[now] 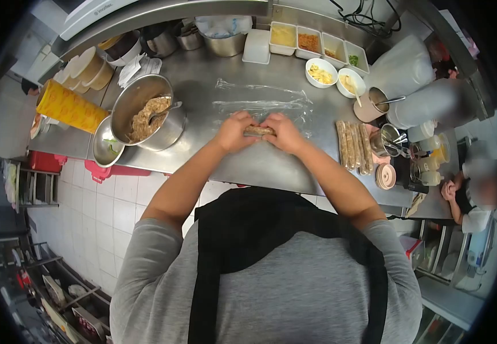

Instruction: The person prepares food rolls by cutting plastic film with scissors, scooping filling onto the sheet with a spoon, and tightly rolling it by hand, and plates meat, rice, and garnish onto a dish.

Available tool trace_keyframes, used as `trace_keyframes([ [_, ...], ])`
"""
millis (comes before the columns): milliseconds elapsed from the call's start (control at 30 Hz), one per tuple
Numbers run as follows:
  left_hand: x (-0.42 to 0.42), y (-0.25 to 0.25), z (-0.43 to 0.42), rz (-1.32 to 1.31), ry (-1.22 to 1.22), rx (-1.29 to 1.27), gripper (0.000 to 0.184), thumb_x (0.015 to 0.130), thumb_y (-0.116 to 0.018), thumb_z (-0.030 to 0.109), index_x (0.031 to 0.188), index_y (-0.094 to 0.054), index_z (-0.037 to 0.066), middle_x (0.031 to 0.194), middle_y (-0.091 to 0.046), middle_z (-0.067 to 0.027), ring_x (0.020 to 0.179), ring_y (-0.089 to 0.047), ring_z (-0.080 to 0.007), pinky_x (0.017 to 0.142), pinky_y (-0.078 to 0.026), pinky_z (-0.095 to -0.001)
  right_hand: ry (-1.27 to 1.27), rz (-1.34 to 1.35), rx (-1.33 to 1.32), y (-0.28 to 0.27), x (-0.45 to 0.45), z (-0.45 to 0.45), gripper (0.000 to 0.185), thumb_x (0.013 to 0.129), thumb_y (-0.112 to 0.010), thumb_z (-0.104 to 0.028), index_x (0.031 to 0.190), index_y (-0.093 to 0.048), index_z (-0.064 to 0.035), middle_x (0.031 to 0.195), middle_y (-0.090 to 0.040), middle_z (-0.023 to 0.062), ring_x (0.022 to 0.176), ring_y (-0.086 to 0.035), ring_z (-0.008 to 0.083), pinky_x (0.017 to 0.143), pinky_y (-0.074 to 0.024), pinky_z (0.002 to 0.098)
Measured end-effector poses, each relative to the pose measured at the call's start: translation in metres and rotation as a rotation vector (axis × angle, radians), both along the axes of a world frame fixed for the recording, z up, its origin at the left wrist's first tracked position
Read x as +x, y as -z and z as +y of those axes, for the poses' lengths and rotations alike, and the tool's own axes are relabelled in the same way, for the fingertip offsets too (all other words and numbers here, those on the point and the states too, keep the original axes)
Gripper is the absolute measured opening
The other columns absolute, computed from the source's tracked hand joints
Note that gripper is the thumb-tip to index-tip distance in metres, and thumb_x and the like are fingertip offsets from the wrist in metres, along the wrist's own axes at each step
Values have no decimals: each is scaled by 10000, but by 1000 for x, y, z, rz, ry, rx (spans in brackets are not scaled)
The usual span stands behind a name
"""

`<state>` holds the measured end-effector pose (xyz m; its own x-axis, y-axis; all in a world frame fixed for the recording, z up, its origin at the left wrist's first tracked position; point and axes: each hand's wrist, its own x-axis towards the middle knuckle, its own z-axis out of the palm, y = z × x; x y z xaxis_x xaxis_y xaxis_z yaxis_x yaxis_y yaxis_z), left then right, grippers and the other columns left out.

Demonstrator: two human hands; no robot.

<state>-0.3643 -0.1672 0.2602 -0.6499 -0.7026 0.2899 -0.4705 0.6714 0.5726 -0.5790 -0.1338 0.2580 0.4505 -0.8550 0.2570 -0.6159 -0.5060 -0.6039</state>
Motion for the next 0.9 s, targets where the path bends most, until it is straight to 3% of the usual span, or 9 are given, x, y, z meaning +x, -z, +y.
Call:
trace_keyframes([
  [133,-4,-13,0,-121,-20,-13,420,616,-831,221,982,-669,96,959,-605,-72,941,-576,-290,814,-487,-385,80,-33,47,-9,-22,7,336,695,-736,-112,1014,-653,-45,998,-588,110,986,-541,320,851,-464,404],
  [233,-24,-3,1,-2,85,-125,425,612,-823,211,995,-674,101,945,-605,-75,936,-574,-299,798,-487,-387,121,11,-105,-3,-23,22,351,690,-746,-120,1018,-653,-39,985,-585,115,961,-538,322,845,-462,406],
  [333,-33,0,11,37,-7,-46,410,613,-812,216,978,-666,97,928,-600,-83,929,-570,-309,786,-482,-400,176,-22,-174,7,-18,27,346,684,-757,-146,1002,-660,-50,970,-583,111,944,-535,323,829,-461,410],
  [433,-35,-16,2,-51,93,-20,392,614,-810,207,953,-652,89,905,-591,-84,910,-570,-309,775,-477,-409,139,46,-80,2,-22,17,320,673,-768,-175,955,-663,-66,952,-578,109,938,-533,325,818,-459,417],
  [567,-43,-10,-1,-119,22,34,346,617,-815,232,895,-647,110,863,-587,-72,862,-589,-303,753,-488,-412,195,28,-22,15,-18,7,317,628,-806,-228,857,-644,-81,921,-578,110,941,-535,331,813,-459,428],
  [767,-36,-24,-10,-136,134,156,364,624,-820,199,932,-656,96,870,-598,-77,847,-586,-297,752,-476,-396,113,127,154,-22,-18,5,298,643,-783,-190,877,-627,-91,926,-586,107,957,-540,327,820,-463,421],
  [900,-5,-14,-11,-10,53,6,378,633,-814,178,971,-662,99,884,-614,-81,863,-591,-296,761,-482,-392,179,51,-11,9,-5,6,288,660,-765,-177,895,-624,-86,939,-593,104,957,-543,321,821,-462,416],
])
